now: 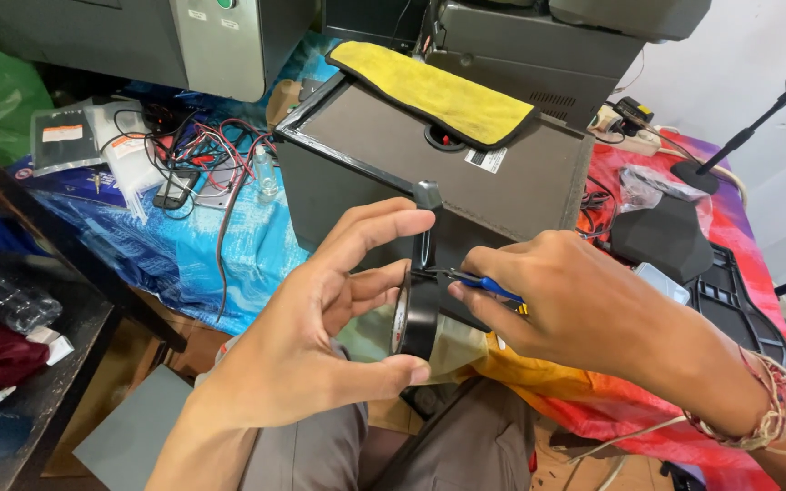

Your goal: Applying black adhesive tape to the edges of a speaker box for repair or finishing.

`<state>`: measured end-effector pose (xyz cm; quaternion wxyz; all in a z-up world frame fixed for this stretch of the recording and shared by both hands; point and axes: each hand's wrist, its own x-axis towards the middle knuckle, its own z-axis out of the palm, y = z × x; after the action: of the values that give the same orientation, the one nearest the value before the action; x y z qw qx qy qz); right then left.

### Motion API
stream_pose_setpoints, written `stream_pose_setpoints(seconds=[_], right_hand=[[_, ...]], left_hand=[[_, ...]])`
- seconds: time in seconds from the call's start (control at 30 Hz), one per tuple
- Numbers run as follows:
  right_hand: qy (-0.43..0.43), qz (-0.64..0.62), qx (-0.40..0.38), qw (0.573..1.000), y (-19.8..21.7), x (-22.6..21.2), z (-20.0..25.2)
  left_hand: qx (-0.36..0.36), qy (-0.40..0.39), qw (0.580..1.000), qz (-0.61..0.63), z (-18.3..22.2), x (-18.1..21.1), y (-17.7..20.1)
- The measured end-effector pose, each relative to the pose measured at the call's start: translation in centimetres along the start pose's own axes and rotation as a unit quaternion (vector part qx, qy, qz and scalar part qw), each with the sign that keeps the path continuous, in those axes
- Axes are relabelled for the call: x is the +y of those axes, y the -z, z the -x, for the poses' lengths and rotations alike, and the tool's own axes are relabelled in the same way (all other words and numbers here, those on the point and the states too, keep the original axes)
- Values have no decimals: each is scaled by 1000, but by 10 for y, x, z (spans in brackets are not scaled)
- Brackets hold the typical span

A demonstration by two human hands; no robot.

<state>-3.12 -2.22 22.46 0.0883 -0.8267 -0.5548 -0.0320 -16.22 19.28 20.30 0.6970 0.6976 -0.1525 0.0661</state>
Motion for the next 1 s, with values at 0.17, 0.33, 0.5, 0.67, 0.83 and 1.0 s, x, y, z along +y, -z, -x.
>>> stream_pose_setpoints(seconds=[0.17,0.33,0.5,0.67,0.83,1.0], right_hand=[[11,3,-8,1000,0,2,-1],[-18,19,-36,999,-1,2,-2],[-15,60,-26,998,-7,7,0],[16,127,16,992,-13,11,3],[54,202,54,976,-21,18,5],[9,87,41,995,-35,18,1]], left_hand=[[-11,-7,1000,1,-1,0,-1],[-15,-6,1000,1,-1,1,-1],[-15,7,1000,-11,-1,0,-1],[-17,-2,1000,-5,-2,-2,-1],[-15,9,1000,-7,-1,-4,-2],[-17,-16,1000,12,-2,-5,-3]])
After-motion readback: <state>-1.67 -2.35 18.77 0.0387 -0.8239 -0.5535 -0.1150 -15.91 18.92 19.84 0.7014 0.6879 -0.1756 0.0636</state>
